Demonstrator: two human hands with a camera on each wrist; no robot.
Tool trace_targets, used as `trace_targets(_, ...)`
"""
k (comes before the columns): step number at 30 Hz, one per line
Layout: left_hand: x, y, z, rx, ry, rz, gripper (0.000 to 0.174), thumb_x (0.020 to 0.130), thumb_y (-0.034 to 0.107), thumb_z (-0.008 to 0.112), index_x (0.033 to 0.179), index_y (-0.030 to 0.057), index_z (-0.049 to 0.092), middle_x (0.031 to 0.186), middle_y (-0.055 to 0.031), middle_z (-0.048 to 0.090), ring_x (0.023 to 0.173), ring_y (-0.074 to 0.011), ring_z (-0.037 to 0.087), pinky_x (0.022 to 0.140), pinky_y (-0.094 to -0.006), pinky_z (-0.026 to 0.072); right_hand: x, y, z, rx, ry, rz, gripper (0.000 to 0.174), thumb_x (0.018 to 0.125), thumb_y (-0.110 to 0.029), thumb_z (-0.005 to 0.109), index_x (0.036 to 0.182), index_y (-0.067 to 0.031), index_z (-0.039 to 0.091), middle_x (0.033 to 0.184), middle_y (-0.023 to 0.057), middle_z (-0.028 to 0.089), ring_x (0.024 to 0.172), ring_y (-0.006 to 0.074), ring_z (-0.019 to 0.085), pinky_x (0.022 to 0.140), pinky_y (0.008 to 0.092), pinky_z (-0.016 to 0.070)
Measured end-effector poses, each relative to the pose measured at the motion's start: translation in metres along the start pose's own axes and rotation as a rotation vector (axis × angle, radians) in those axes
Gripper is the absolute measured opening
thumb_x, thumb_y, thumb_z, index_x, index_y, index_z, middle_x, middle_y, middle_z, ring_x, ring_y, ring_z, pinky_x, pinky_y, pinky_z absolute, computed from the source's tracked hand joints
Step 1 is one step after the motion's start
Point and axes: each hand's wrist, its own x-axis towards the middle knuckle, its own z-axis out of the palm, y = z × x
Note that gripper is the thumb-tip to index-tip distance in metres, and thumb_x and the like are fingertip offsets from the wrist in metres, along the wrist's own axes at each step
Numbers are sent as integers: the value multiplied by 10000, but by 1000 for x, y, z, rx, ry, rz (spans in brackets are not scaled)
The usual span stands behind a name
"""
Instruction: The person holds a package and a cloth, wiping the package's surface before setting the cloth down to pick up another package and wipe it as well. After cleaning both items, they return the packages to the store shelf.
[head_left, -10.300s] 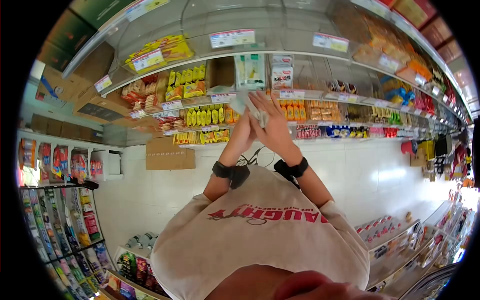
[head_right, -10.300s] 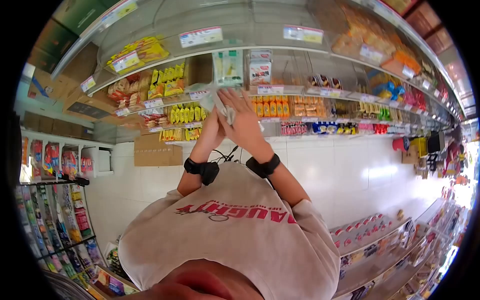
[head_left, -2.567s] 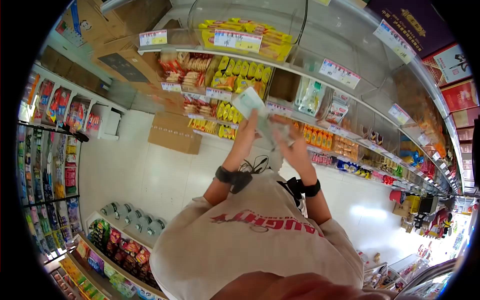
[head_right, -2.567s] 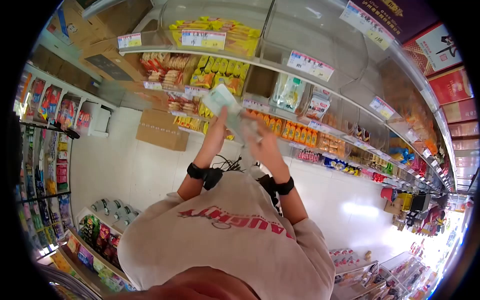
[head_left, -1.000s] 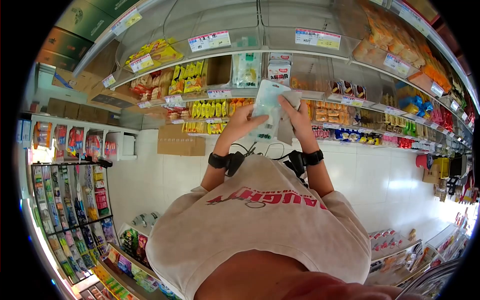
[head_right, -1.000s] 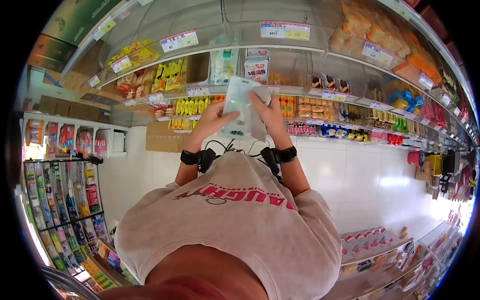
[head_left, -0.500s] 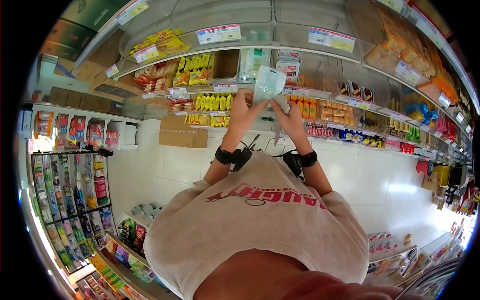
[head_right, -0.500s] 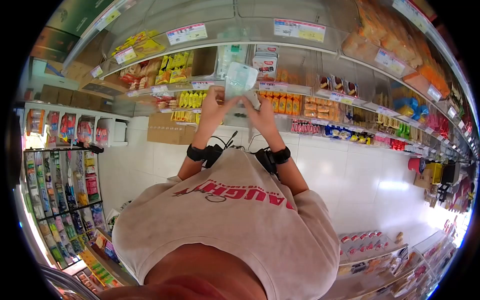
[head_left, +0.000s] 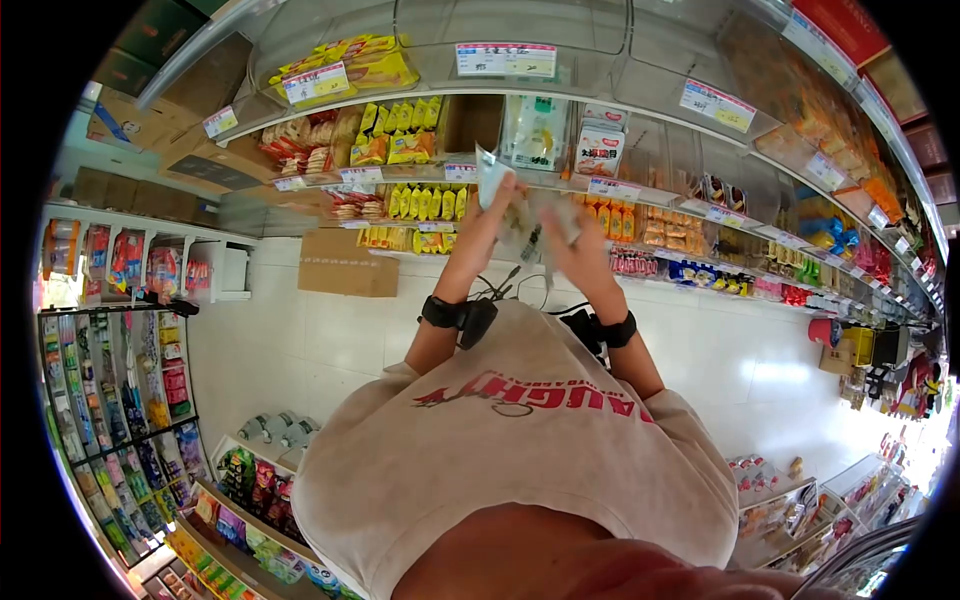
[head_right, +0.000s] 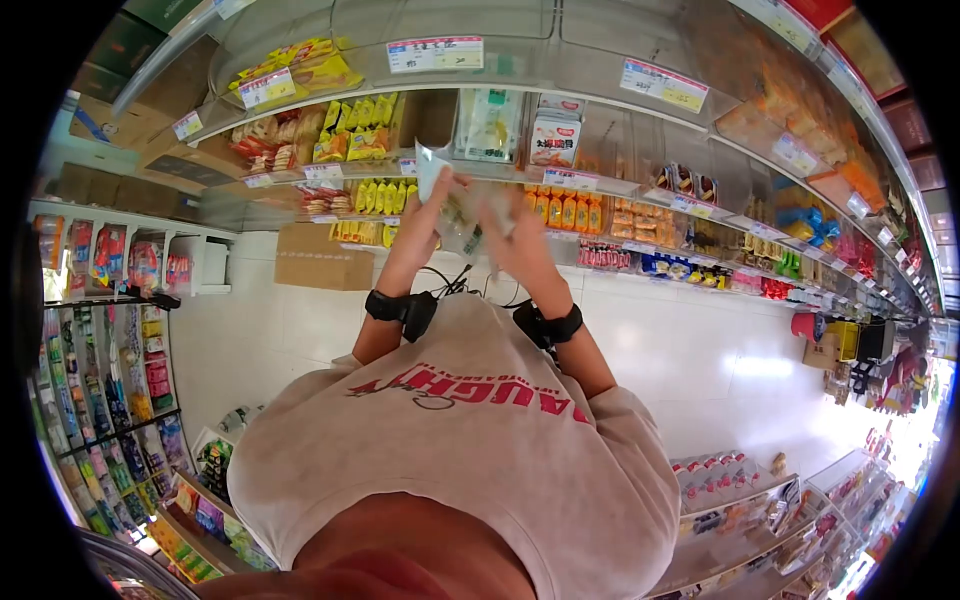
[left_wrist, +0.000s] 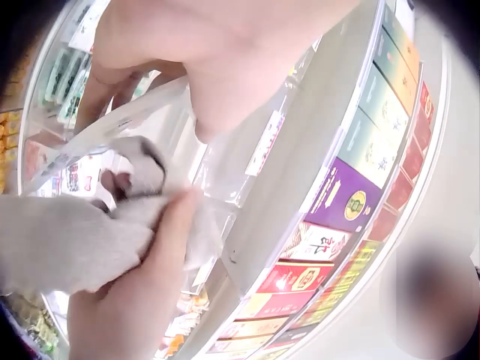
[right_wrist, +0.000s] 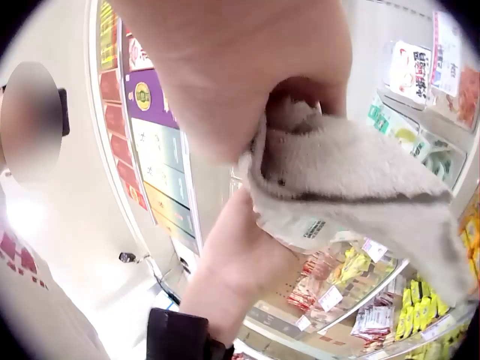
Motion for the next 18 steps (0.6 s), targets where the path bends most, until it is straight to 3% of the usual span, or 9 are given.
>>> trace_targets(3, -3, 4, -15, 121, 125, 124, 470, 991, 459, 622, 1069, -1, 675, 889, -7, 654, 804, -71, 576, 697, -237, 456, 28, -8, 9, 51, 228, -39, 323, 951, -232, 659, 1158, 12, 613, 874, 151, 657, 745, 282, 608, 699, 355, 489)
trace_targets(6, -9, 10, -23, 146, 182, 222, 427, 1018, 415, 592, 1045, -5, 661, 867, -22, 659, 772, -77, 579, 675, -240, 460, 23, -34, 26, 224, -222, 413, 331, 969, -248, 651, 1179, 5, 622, 900, 131, 677, 786, 198, 622, 739, 335, 500)
trace_targets(7, -12, 12, -31, 169, 187, 236, 417, 1026, 405, 582, 1044, -4, 658, 861, -27, 658, 761, -78, 579, 670, -242, 465, 20, -42, 33, 263, -326, 367, 363, 968, -272, 664, 1197, 7, 633, 974, 119, 684, 866, 159, 615, 797, 321, 502)
trace_targets(10, -16, 29, -51, 13, 148, 169, 438, 1058, 416, 508, 1033, 2, 648, 862, -37, 665, 743, -82, 594, 661, -251, 486, 10, -43, 51, 340, -498, 366, 388, 958, -287, 682, 1199, 15, 641, 1013, 120, 687, 901, 172, 620, 838, 315, 499)
trace_targets(13, -13, 27, -76, -123, 131, 97, 503, 1068, 466, 448, 1092, -5, 621, 970, -42, 670, 828, -78, 604, 704, -249, 491, 4, -41, 70, 331, -370, 366, 369, 941, -278, 711, 1154, 19, 665, 973, 89, 690, 860, 149, 615, 791, 318, 502)
trace_targets(16, -5, 22, -87, -148, 86, 103, 474, 1073, 445, 437, 1137, 9, 612, 973, -26, 643, 837, -68, 584, 719, -252, 489, 7, -36, 74, 214, -236, 430, 316, 933, -261, 726, 1075, 17, 683, 860, 49, 678, 762, 115, 598, 683, 306, 490)
trace_targets(17, 4, -1, -113, 8, -77, 83, 479, 1066, 397, 490, 1290, -17, 578, 1160, -75, 669, 1017, -115, 629, 870, -289, 504, 7, -34, 72, 172, -181, 451, 299, 930, -256, 731, 1044, 17, 688, 818, 34, 671, 726, 103, 590, 643, 300, 483)
trace_targets(18, 5, 4, -113, 93, -120, 60, 422, 1039, 337, 541, 1262, -17, 598, 1126, -64, 679, 987, -99, 626, 842, -274, 498, 8, -36, 71, 161, -143, 461, 285, 929, -250, 732, 1021, 17, 687, 787, 26, 660, 701, 95, 578, 618, 292, 470)
